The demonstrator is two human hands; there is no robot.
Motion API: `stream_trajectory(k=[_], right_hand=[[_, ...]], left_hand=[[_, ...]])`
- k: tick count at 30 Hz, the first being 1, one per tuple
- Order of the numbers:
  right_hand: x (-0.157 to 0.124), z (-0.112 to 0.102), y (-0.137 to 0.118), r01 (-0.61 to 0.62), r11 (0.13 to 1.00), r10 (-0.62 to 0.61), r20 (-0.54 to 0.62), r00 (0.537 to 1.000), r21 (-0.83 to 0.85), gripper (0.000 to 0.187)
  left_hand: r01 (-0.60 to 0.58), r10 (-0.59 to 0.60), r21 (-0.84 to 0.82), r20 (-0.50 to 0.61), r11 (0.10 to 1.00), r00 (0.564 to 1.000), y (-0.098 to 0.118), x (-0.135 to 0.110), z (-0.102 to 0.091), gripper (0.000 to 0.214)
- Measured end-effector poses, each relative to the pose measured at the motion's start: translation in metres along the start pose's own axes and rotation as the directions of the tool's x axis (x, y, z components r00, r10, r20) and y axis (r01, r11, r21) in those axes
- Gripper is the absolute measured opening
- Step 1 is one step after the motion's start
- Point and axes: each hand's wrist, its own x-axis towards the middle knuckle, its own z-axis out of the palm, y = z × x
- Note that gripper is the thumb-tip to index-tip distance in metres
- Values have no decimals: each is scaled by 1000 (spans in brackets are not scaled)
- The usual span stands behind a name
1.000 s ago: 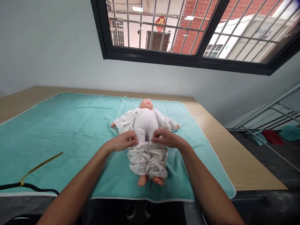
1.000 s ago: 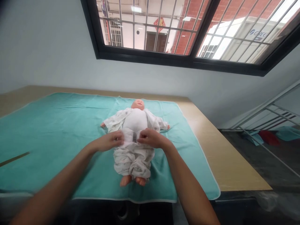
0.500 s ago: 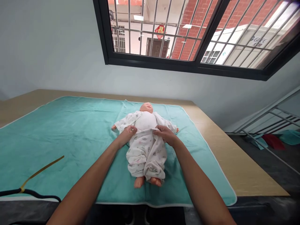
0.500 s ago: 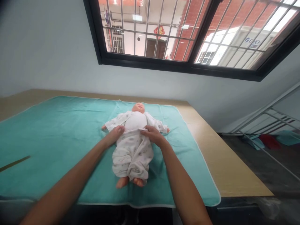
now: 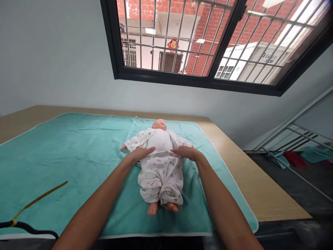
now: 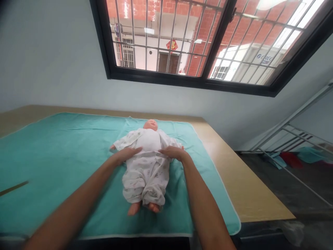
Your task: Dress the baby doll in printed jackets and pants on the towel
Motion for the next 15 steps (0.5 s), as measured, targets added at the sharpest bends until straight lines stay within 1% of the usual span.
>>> stream_trajectory(k=[1,3,4,6,7,9,11,12,13,14,15], right_hand=[[2,-5,-4,-27,1000,27,72,997,-10,44],[3,-10,-12,-89,992,68,213,975,93,41],[3,-11,-16,-96,986,59,252,966,139,39],[2,-7,-23,-81,976,25,268,963,202,35],[1,-3,-25,-61,973,4,248,969,221,31],[1,8,-29,10,973,-45,148,988,229,24],[2,20,-33,102,979,-96,-43,994,177,16],[4,26,-33,138,982,-118,-156,981,126,14],[5,32,-34,162,984,-138,-263,955,70,14],[6,36,-33,178,983,-156,-347,925,32,14],[7,39,-32,190,982,-165,-399,902,24,15]], left_hand=[[-15,14,66,17,998,1000,0,-1,-5,52],[-61,53,205,44,977,998,3,-4,-14,52],[-89,79,258,51,962,996,6,-5,-18,53],[-173,154,308,85,936,984,12,-8,-24,56],[-228,202,292,119,929,972,15,-9,-24,57],[-335,301,199,183,921,936,20,-9,-23,54],[-394,369,112,193,912,909,21,-5,-16,51],[-404,385,97,168,910,908,19,-3,-11,50],[-414,402,97,116,905,908,16,1,-6,48],[-424,421,104,47,900,906,12,4,0,45],[-433,439,114,-33,894,898,7,8,6,42]])
